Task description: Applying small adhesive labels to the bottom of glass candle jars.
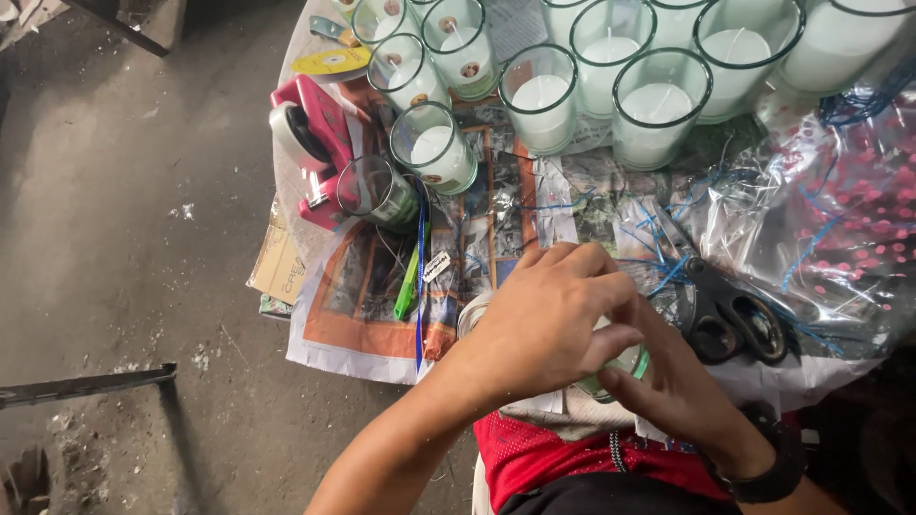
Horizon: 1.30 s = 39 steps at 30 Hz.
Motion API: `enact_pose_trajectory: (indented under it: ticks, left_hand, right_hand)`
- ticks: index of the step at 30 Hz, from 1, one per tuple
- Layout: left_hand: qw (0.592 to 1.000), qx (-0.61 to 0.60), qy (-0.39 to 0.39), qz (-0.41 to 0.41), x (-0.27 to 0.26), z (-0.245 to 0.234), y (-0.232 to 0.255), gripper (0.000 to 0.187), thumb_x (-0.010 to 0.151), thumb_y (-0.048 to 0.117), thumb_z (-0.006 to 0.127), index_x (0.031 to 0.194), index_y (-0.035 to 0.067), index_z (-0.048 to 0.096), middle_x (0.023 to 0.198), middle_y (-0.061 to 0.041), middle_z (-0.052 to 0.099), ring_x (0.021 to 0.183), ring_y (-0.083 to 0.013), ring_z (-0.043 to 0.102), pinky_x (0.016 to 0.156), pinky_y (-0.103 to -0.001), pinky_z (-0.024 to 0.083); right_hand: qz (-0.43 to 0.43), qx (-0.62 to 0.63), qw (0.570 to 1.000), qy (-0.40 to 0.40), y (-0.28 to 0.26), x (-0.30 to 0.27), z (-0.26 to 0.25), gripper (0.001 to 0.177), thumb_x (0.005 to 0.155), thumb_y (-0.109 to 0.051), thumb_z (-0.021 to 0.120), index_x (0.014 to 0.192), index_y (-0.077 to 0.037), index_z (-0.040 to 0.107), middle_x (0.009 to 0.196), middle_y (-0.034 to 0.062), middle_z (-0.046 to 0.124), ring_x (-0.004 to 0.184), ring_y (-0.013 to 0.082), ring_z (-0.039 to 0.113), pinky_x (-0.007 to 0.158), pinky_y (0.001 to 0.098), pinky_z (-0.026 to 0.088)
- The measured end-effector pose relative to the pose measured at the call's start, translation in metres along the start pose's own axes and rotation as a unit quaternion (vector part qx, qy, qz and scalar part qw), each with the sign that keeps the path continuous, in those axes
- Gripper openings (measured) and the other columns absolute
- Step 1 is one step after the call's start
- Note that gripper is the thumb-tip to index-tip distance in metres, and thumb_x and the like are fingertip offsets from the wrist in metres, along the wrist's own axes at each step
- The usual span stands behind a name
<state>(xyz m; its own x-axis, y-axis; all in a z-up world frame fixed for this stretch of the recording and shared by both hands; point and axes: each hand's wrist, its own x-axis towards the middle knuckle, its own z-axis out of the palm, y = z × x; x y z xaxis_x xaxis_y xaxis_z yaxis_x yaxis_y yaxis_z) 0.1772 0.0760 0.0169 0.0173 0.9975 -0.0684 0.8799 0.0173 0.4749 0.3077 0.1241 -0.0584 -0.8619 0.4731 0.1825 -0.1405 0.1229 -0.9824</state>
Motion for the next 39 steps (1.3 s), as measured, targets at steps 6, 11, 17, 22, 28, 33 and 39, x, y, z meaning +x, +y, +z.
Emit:
enact_pose_trajectory:
  ticks: [6,11,17,22,28,33,39]
  left_hand:
    - [0.999,-0.001,-0.011,-0.037,-0.002,0.004,-0.002,0.017,0.07,0.03,0.056,0.078,0.015,0.056,0.083,-0.006,0.05,0.078,-0.0285,0.053,0.073,-0.042,0.036]
    - [0.99,-0.09,0.008,-0.104,-0.008,-0.021,0.001,0.051,0.072,0.047,0.047,0.106,0.009,0.044,0.106,-0.011,0.051,0.087,-0.0276,0.057,0.071,-0.043,0.044]
    - [0.984,-0.055,-0.061,-0.157,-0.024,-0.023,-0.003,0.082,0.06,0.065,0.04,0.123,0.013,0.035,0.116,-0.016,0.046,0.091,-0.0368,0.055,0.07,-0.051,0.042]
    - [0.994,-0.074,0.033,-0.069,-0.039,-0.015,0.005,0.075,0.061,0.057,0.047,0.118,0.008,0.039,0.103,-0.015,0.048,0.088,-0.0302,0.054,0.072,-0.045,0.045]
    - [0.993,-0.055,0.082,0.061,-0.054,-0.011,0.006,0.065,0.074,0.052,0.042,0.124,0.011,0.033,0.109,-0.018,0.043,0.099,-0.0325,0.047,0.085,-0.042,0.042]
    - [0.992,-0.087,0.035,0.082,-0.054,-0.016,0.006,0.059,0.078,0.046,0.044,0.124,0.01,0.034,0.115,-0.02,0.041,0.106,-0.0348,0.045,0.086,-0.045,0.042]
    - [0.991,-0.064,0.01,0.117,-0.05,-0.019,0.002,0.055,0.079,0.032,0.063,0.123,0.015,0.033,0.119,-0.013,0.04,0.103,-0.0307,0.047,0.087,-0.04,0.041]
  right_hand:
    - [0.014,0.006,1.0,0.006,0.004,-0.005,0.001,0.056,0.076,-0.037,0.049,0.12,-0.004,0.04,0.126,0.0105,0.044,0.12,0.0199,0.038,0.095,0.032,0.032]
    - [0.082,0.024,0.996,0.016,0.013,-0.011,-0.003,0.06,0.071,-0.035,0.053,0.122,-0.006,0.04,0.129,0.0067,0.04,0.121,0.0172,0.038,0.095,0.0304,0.031]
    - [0.14,0.16,0.976,0.036,-0.002,-0.007,-0.005,0.065,0.07,-0.046,0.049,0.121,-0.007,0.04,0.127,0.0078,0.045,0.119,0.0194,0.044,0.096,0.0327,0.035]
    - [0.104,0.178,0.976,0.071,0.003,-0.013,-0.004,0.045,0.08,-0.025,0.038,0.114,0.003,0.045,0.117,0.0128,0.051,0.114,0.0192,0.046,0.097,0.0294,0.032]
    - [0.263,0.31,0.903,0.142,0.011,-0.019,-0.003,0.045,0.074,-0.018,0.039,0.11,0.007,0.047,0.108,0.0215,0.056,0.097,0.027,0.051,0.078,0.0347,0.037]
    - [0.222,0.155,0.957,0.108,0.021,-0.015,-0.007,0.045,0.073,-0.024,0.037,0.102,0.003,0.058,0.102,0.0142,0.064,0.093,0.0195,0.056,0.079,0.0295,0.039]
    - [0.331,0.316,0.877,0.148,0.01,-0.006,-0.007,0.044,0.073,-0.014,0.038,0.11,0.006,0.05,0.103,0.0199,0.057,0.097,0.0258,0.053,0.078,0.0319,0.036]
